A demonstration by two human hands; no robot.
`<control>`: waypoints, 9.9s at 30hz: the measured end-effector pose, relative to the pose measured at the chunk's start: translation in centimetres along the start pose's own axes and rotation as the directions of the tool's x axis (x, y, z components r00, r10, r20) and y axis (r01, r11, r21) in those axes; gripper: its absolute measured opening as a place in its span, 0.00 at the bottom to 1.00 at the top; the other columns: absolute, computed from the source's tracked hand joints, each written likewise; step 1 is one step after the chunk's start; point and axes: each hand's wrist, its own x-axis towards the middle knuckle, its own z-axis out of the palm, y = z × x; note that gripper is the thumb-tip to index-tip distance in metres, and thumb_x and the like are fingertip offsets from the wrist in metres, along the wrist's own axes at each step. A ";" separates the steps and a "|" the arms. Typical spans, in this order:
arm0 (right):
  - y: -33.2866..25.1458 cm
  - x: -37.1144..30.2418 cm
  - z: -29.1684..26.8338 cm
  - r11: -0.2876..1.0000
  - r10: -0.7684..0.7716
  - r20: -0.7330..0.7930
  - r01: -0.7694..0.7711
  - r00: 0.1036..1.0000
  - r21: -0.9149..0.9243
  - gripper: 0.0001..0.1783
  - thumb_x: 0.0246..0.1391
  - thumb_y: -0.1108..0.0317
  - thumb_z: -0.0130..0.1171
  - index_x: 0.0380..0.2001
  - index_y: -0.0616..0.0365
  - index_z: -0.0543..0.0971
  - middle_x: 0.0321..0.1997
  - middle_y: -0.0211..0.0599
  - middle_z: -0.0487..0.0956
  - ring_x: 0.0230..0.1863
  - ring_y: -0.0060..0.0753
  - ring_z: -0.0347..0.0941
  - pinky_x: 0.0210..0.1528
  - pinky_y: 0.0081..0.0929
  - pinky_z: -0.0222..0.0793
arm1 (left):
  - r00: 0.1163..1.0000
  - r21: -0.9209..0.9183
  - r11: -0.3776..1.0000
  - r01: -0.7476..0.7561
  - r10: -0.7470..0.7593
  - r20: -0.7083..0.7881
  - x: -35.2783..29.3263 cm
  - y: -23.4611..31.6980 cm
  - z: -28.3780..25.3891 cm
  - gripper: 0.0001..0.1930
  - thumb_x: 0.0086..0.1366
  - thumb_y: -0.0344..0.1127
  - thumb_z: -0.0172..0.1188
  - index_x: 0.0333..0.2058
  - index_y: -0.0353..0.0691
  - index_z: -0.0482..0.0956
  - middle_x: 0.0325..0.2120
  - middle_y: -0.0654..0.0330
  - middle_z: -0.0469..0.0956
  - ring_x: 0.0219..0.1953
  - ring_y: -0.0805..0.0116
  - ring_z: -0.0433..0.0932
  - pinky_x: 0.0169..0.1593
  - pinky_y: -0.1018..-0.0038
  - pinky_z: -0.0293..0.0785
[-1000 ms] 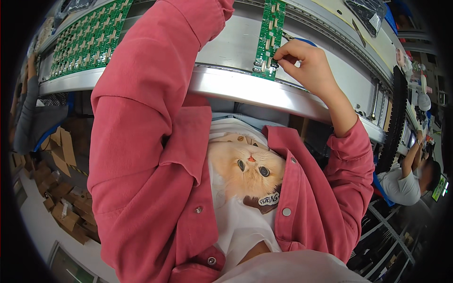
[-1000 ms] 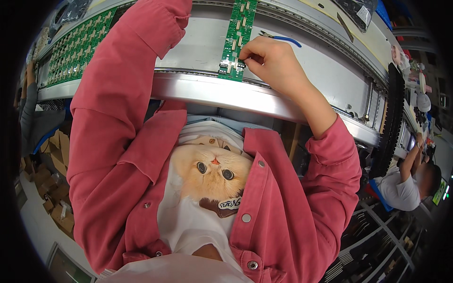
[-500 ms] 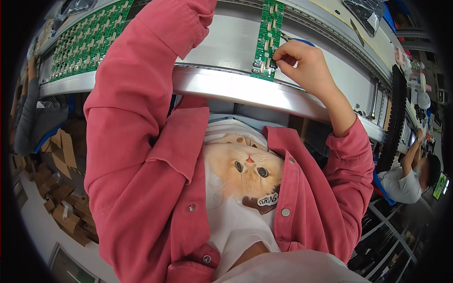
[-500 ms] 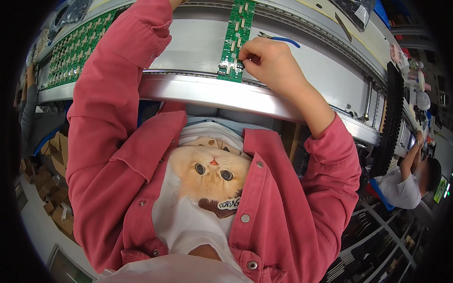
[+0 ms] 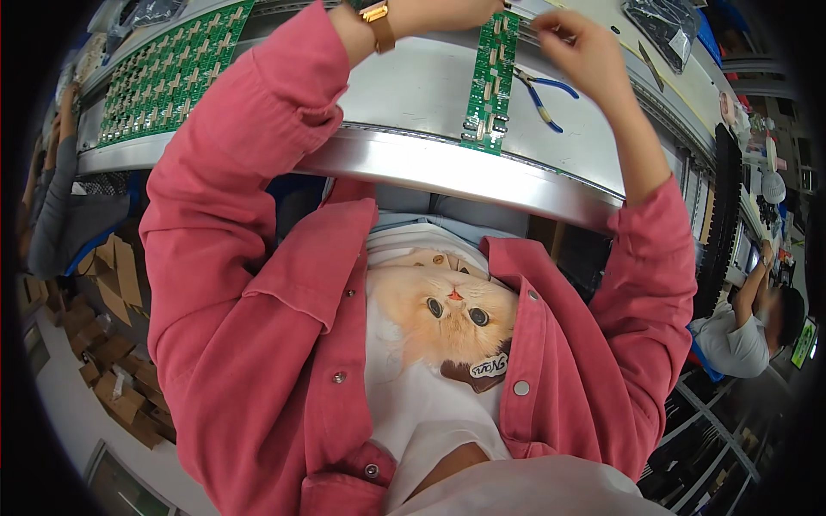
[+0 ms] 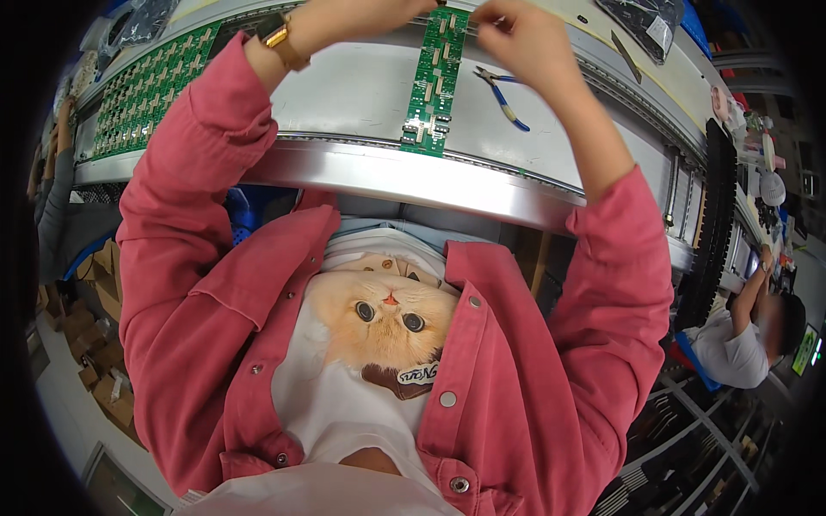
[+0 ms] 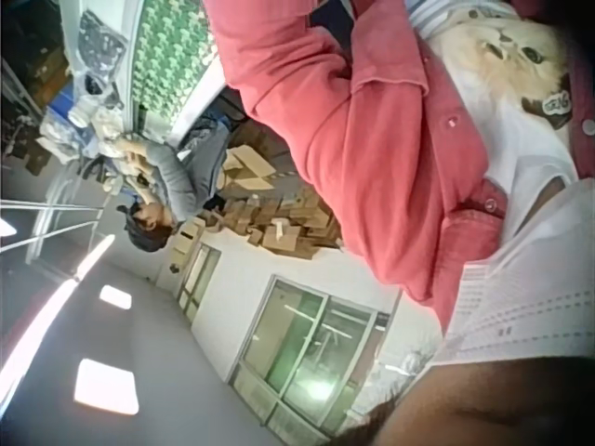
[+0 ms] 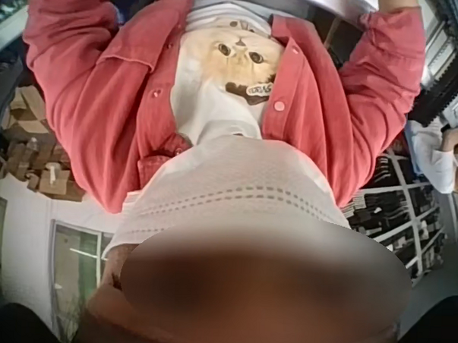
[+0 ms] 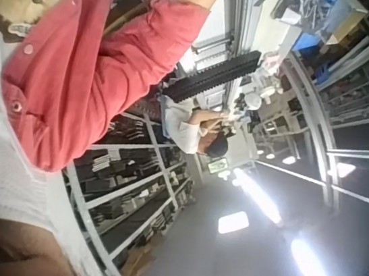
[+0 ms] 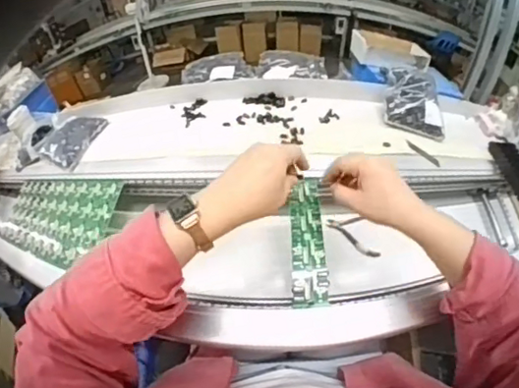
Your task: Assembling electronic components onto a printed circuit board on an assembly line.
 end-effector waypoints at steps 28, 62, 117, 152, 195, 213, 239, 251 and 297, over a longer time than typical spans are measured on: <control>12.3 12.4 3.3 0.972 -0.080 -0.298 0.008 0.951 -0.236 0.09 0.39 0.68 0.57 0.25 0.60 0.81 0.29 0.43 0.80 0.30 0.46 0.74 0.37 0.32 0.69 | 0.974 0.181 0.978 0.104 -0.137 0.181 -5.0 4.5 1.2 0.05 0.55 0.28 0.53 0.24 0.37 0.78 0.25 0.56 0.79 0.25 0.56 0.76 0.34 0.67 0.73; -1.3 1.5 -1.8 0.823 0.112 0.260 -0.237 0.959 0.517 0.07 0.46 0.76 0.58 0.31 0.59 0.80 0.27 0.29 0.79 0.26 0.20 0.71 0.30 0.16 0.67 | 0.998 0.484 0.875 0.009 -0.040 0.054 1.9 -1.7 0.1 0.08 0.52 0.31 0.51 0.26 0.36 0.79 0.24 0.48 0.78 0.26 0.46 0.76 0.34 0.61 0.73; 9.3 10.2 3.8 0.939 0.151 0.025 -0.136 0.988 -0.317 0.11 0.42 0.71 0.55 0.32 0.60 0.79 0.29 0.45 0.80 0.29 0.49 0.74 0.35 0.35 0.70 | 0.973 0.077 0.992 0.098 -0.112 0.201 -1.8 4.7 0.7 0.04 0.52 0.29 0.59 0.28 0.39 0.80 0.24 0.59 0.78 0.24 0.60 0.74 0.33 0.69 0.72; 2.7 5.4 0.1 0.940 0.319 0.012 -0.318 0.948 0.124 0.08 0.40 0.76 0.56 0.28 0.62 0.81 0.23 0.31 0.78 0.23 0.23 0.69 0.29 0.17 0.66 | 0.976 0.261 0.965 -0.019 -0.039 0.216 -5.2 6.3 2.0 0.03 0.51 0.28 0.61 0.27 0.40 0.80 0.25 0.62 0.78 0.23 0.61 0.74 0.33 0.70 0.71; -0.2 -3.8 -0.1 0.977 -0.090 0.221 0.043 0.971 0.209 0.07 0.45 0.81 0.57 0.29 0.60 0.80 0.28 0.29 0.78 0.25 0.22 0.70 0.32 0.16 0.68 | 0.959 0.104 0.995 -0.001 0.031 -0.281 7.5 -6.5 6.2 0.06 0.50 0.27 0.54 0.24 0.35 0.79 0.22 0.52 0.79 0.24 0.52 0.76 0.31 0.66 0.73; 4.1 6.2 0.9 0.897 0.027 -0.064 -0.053 0.998 -0.438 0.08 0.50 0.69 0.56 0.31 0.60 0.81 0.29 0.34 0.80 0.25 0.25 0.73 0.28 0.21 0.69 | 0.940 -0.134 0.965 0.224 -0.177 0.293 1.6 -0.7 1.3 0.07 0.46 0.27 0.58 0.25 0.34 0.81 0.20 0.56 0.79 0.22 0.63 0.75 0.31 0.73 0.73; 6.3 8.3 2.3 0.970 0.179 -0.217 -0.135 0.960 0.201 0.08 0.46 0.71 0.55 0.28 0.63 0.79 0.29 0.40 0.79 0.30 0.38 0.75 0.35 0.28 0.70 | 0.986 0.225 0.972 0.069 -0.100 0.133 -1.2 1.4 2.5 0.04 0.51 0.26 0.57 0.23 0.41 0.80 0.20 0.59 0.78 0.20 0.62 0.75 0.29 0.71 0.72; 8.0 7.1 2.8 0.316 0.302 0.135 -0.232 0.944 0.920 0.04 0.44 0.79 0.55 0.25 0.61 0.78 0.21 0.35 0.76 0.22 0.27 0.73 0.25 0.18 0.71 | 0.991 0.246 0.969 0.030 -0.061 0.117 -1.1 2.0 2.8 0.04 0.52 0.27 0.58 0.23 0.42 0.81 0.20 0.61 0.79 0.21 0.62 0.76 0.30 0.72 0.73; 1.0 -1.2 0.5 0.932 0.110 0.134 -0.149 0.985 0.330 0.08 0.45 0.75 0.59 0.30 0.54 0.84 0.26 0.27 0.81 0.26 0.18 0.73 0.31 0.15 0.69 | 0.997 0.138 0.990 -0.022 0.031 -0.064 4.3 -4.6 2.0 0.07 0.48 0.27 0.53 0.25 0.33 0.80 0.23 0.51 0.80 0.26 0.51 0.77 0.35 0.67 0.74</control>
